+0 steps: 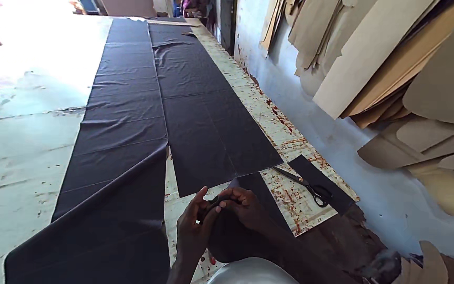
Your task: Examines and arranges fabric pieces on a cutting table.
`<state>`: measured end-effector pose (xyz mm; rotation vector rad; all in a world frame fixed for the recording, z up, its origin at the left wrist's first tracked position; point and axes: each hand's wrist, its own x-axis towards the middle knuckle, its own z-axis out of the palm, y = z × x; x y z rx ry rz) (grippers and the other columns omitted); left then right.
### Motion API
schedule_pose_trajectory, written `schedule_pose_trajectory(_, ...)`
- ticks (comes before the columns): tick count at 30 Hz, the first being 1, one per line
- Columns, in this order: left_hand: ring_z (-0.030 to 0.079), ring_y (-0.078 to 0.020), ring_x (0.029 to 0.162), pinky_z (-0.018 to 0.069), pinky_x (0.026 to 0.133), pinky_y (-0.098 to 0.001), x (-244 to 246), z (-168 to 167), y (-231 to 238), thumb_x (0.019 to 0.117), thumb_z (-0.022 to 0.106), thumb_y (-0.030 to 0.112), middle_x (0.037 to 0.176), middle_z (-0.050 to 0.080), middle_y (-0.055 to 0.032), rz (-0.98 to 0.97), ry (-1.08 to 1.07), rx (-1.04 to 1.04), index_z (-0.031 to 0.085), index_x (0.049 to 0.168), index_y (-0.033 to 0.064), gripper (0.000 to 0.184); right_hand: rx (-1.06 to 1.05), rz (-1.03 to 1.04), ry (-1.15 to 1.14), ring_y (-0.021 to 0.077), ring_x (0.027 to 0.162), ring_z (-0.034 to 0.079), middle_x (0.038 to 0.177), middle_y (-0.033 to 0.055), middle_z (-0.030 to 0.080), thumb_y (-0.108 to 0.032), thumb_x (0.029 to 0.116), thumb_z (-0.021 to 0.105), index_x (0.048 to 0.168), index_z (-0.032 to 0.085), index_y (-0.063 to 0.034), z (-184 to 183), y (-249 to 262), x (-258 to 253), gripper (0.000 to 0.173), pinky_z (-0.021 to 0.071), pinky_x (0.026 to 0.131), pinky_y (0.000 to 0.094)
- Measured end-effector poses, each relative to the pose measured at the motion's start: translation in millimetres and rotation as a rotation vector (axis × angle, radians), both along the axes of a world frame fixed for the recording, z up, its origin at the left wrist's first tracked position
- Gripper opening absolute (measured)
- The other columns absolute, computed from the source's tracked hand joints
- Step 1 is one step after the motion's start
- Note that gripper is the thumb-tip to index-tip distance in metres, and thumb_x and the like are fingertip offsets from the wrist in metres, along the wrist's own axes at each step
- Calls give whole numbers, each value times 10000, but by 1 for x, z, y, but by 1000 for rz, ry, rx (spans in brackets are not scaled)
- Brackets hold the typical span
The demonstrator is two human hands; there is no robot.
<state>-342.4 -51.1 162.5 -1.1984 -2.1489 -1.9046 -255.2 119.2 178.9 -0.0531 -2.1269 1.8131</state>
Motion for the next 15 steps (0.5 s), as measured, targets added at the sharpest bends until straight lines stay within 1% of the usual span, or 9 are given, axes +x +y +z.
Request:
schedule_pose_trajectory(1,647,-67,738,577,689,-243,0,2,0,936,732,245,885,702,24,-3,0,-9,568,1418,53,544,10,-7,13,105,807,681,956,57,727,-99,1004,648,1128,697,-16,1,-1,0,157,590,759,287)
schedule_pose_trajectory(4,632,-58,721,567,666,-235,-3,6,-2,939,725,257,870,695,28,8,41,-34,605,1378,47,502,23,-17,47,133,935,701,1080,80,728,-86,1008,633,1104,705,-4,1,-3,-1,145,603,841,312)
schedule_pose_trajectory(6,621,-68,782,542,691,-254,-6,7,-4,933,730,312,905,689,36,45,105,-68,632,1361,87,494,32,-30,57,151,985,698,1110,85,713,-93,1007,639,1088,712,-6,2,-3,-2,140,608,870,326)
schedule_pose_trajectory(7,615,-105,894,526,756,-298,-8,9,-4,923,736,355,993,680,28,61,127,-88,645,1355,132,495,40,-36,64,157,999,693,1110,87,706,-94,1004,641,1077,716,-7,3,-2,-1,136,607,877,329)
schedule_pose_trajectory(8,605,-159,1050,522,852,-360,-10,12,-4,906,750,396,1135,668,6,57,126,-99,654,1350,181,502,47,-36,70,162,1011,685,1109,88,700,-94,1003,641,1071,719,-8,3,-1,0,134,602,883,332)
schedule_pose_trajectory(10,517,-230,1314,478,1058,-464,-18,14,-5,896,749,450,1404,579,2,-34,78,-121,640,1367,242,526,54,-30,82,168,1021,677,1108,87,692,-94,999,646,1061,722,-14,5,2,2,127,600,881,336)
schedule_pose_trajectory(11,515,-222,1344,466,1099,-473,-21,15,-5,905,742,453,1424,580,22,-96,50,-127,628,1372,249,522,58,-28,84,165,1011,675,1110,81,689,-96,996,650,1057,727,-21,6,4,3,123,601,868,331)
schedule_pose_trajectory(13,620,-187,1197,517,1044,-445,-26,16,-3,928,731,409,1244,684,34,-203,5,-122,648,1333,217,455,65,-34,76,152,981,667,1091,67,688,-88,988,657,1050,740,-32,9,9,5,118,593,848,318)
schedule_pose_trajectory(15,687,-144,1032,579,945,-379,-25,19,0,963,698,347,1086,729,34,-251,7,-128,714,1202,171,298,77,-50,79,141,953,670,1056,58,696,-84,981,665,1045,749,-38,12,13,7,115,592,838,308)
